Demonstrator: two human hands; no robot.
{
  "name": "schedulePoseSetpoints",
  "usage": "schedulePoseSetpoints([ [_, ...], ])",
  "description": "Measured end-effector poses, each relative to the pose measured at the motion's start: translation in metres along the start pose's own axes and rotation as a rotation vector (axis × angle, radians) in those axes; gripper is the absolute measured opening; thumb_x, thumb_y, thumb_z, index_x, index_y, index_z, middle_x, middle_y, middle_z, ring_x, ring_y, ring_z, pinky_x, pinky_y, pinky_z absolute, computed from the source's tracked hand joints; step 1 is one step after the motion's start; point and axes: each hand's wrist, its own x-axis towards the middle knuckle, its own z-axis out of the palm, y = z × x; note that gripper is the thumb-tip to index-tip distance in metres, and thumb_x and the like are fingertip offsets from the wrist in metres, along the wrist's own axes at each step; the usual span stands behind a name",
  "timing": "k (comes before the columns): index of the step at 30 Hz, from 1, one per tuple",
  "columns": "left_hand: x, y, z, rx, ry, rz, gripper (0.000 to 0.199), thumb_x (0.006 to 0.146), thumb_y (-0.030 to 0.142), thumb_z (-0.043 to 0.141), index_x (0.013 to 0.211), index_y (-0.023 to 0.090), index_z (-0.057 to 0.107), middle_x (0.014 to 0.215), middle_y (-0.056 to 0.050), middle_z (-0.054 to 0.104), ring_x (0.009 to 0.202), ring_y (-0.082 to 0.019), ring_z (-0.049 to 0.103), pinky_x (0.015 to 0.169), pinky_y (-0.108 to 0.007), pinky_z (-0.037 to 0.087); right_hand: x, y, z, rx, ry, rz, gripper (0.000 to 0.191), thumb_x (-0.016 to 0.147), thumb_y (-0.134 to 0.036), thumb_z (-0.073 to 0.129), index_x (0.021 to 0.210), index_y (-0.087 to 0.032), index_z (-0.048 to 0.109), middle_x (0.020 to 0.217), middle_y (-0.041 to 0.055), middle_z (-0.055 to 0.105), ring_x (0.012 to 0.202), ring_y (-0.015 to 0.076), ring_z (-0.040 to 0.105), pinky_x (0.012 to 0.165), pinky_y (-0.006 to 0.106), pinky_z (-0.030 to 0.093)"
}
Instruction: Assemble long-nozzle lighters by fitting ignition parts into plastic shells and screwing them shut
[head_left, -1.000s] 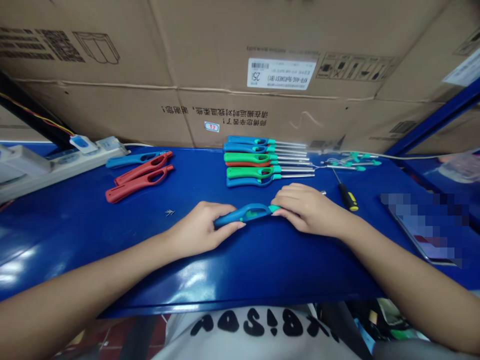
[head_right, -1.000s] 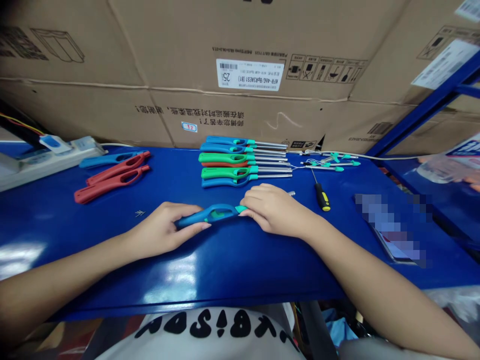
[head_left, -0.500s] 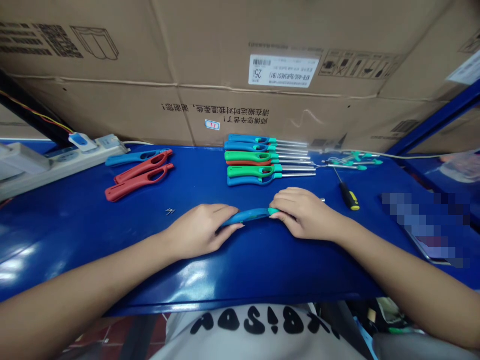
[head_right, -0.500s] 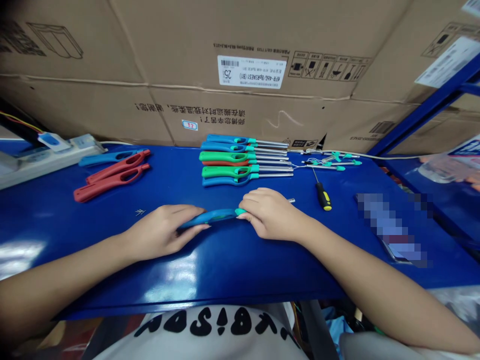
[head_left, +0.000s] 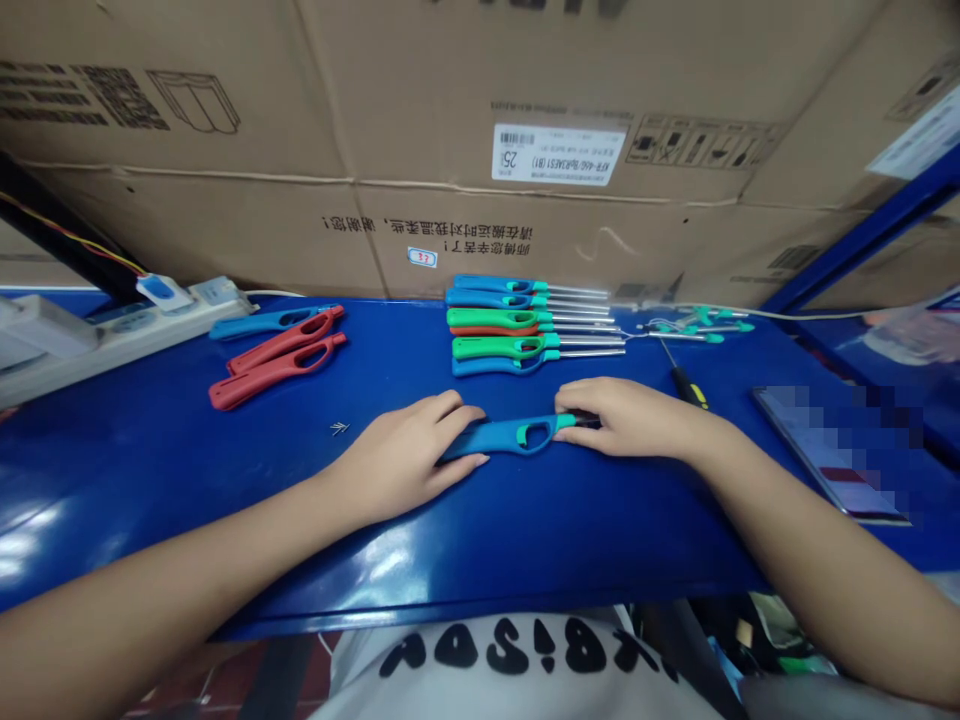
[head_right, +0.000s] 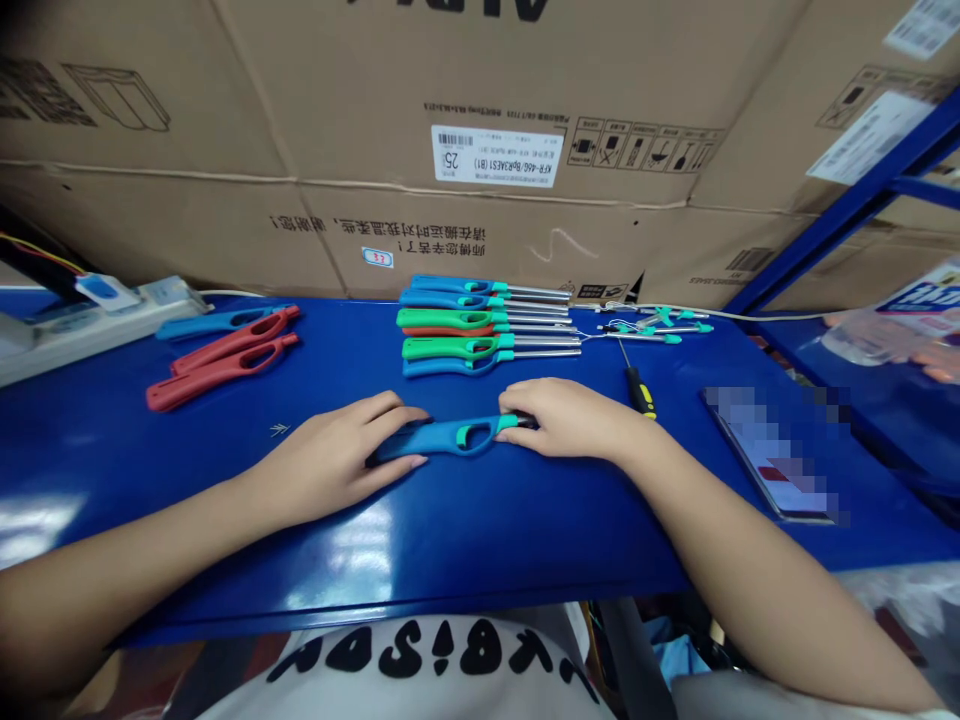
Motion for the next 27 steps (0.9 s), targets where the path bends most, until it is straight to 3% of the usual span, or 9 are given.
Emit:
schedulePoseSetpoints([
  [5, -0.001, 0.000, -0.002, -0.034, 0.006, -0.019, 0.040, 0.101, 0.044, 0.050, 0.133, 0.020, 0.054, 0.121, -0.009, 0.060, 0.104, -0.026, 0.064, 0.088, -0.040, 0.056, -0.019, 0.025, -0.016, 0.000, 0.110, 0.134, 0.036, 0.090, -0.056, 0.062, 0.095, -0.020, 0.061, 0.093, 0.0079, 0.064, 0.081, 0.0212, 0.058, 0.069, 0.032, 0.044],
  [8, -0.003, 0.002, -0.001, -0.054, 0.033, 0.011, 0.038, 0.101, 0.038, 0.050, 0.133, 0.017, 0.056, 0.121, -0.012, 0.060, 0.111, -0.027, 0.060, 0.095, -0.043, 0.054, -0.035, 0.050, -0.023, -0.198, 0.283, 0.484, 0.032, 0.087, -0.050, 0.063, 0.086, -0.020, 0.054, 0.090, 0.0140, 0.061, 0.081, 0.0272, 0.058, 0.067, 0.038, 0.044],
  [10, -0.003, 0.004, -0.001, -0.058, 0.036, 0.028, 0.037, 0.101, 0.034, 0.050, 0.132, 0.015, 0.057, 0.121, -0.013, 0.061, 0.110, -0.028, 0.058, 0.096, -0.044, 0.054, -0.044, 0.067, -0.024, -0.206, 0.252, 0.765, 0.036, 0.078, -0.049, 0.071, 0.079, -0.022, 0.048, 0.084, 0.0134, 0.059, 0.076, 0.0287, 0.059, 0.061, 0.038, 0.043],
  [12, -0.004, 0.006, 0.000, -0.070, 0.040, 0.039, 0.035, 0.101, 0.030, 0.049, 0.131, 0.014, 0.058, 0.120, -0.014, 0.061, 0.109, -0.028, 0.058, 0.096, -0.045, 0.054, -0.050, 0.081, -0.024, -0.142, 0.183, 0.889, 0.037, 0.072, -0.043, 0.075, 0.075, -0.024, 0.044, 0.070, 0.0088, 0.057, 0.060, 0.0244, 0.057, 0.052, 0.037, 0.041],
  [16, -0.005, 0.007, 0.001, -0.145, 0.071, 0.050, 0.035, 0.100, 0.023, 0.049, 0.132, 0.014, 0.057, 0.120, -0.013, 0.062, 0.111, -0.027, 0.058, 0.098, -0.044, 0.053, -0.055, 0.086, -0.026, -0.004, 0.054, 0.967, 0.028, 0.073, -0.029, 0.069, 0.075, -0.026, 0.042, 0.055, 0.0027, 0.057, 0.040, 0.0178, 0.050, 0.044, 0.034, 0.040],
  [19, -0.007, 0.007, 0.002, -0.194, 0.082, 0.048, 0.036, 0.098, 0.019, 0.050, 0.133, 0.015, 0.057, 0.122, -0.013, 0.062, 0.114, -0.027, 0.058, 0.099, -0.044, 0.053, -0.054, 0.067, -0.038, -0.127, 0.134, 1.010, 0.022, 0.076, -0.031, 0.066, 0.082, -0.026, 0.045, 0.055, 0.0037, 0.056, 0.046, 0.0234, 0.054, 0.049, 0.039, 0.042],
  [23, -0.010, 0.013, 0.001, -0.206, 0.054, 0.082, 0.035, 0.097, 0.016, 0.050, 0.132, 0.014, 0.058, 0.123, -0.014, 0.063, 0.114, -0.027, 0.058, 0.100, -0.044, 0.052, -0.040, 0.013, -0.050, -0.314, 0.506, 0.883, 0.027, 0.085, -0.036, 0.055, 0.108, -0.023, 0.050, 0.076, 0.0106, 0.062, 0.069, 0.0322, 0.062, 0.061, 0.044, 0.046],
  [25, -0.011, 0.017, 0.000, -0.198, 0.046, 0.115, 0.032, 0.099, 0.016, 0.049, 0.129, 0.012, 0.059, 0.121, -0.014, 0.063, 0.111, -0.026, 0.058, 0.099, -0.043, 0.052, -0.026, -0.018, -0.046, -0.120, 0.620, 0.641, 0.025, 0.085, -0.030, 0.055, 0.109, -0.024, 0.053, 0.089, 0.0109, 0.067, 0.083, 0.0308, 0.065, 0.070, 0.042, 0.049],
  [27, -0.013, 0.022, 0.000, -0.173, 0.033, 0.149, 0.030, 0.101, 0.018, 0.049, 0.128, 0.011, 0.060, 0.118, -0.015, 0.064, 0.106, -0.026, 0.059, 0.097, -0.043, 0.053, -0.008, -0.048, -0.035, 0.140, 0.596, 0.277, 0.021, 0.089, -0.033, 0.056, 0.108, -0.024, 0.057, 0.103, 0.0097, 0.068, 0.097, 0.0293, 0.065, 0.079, 0.041, 0.051],
])
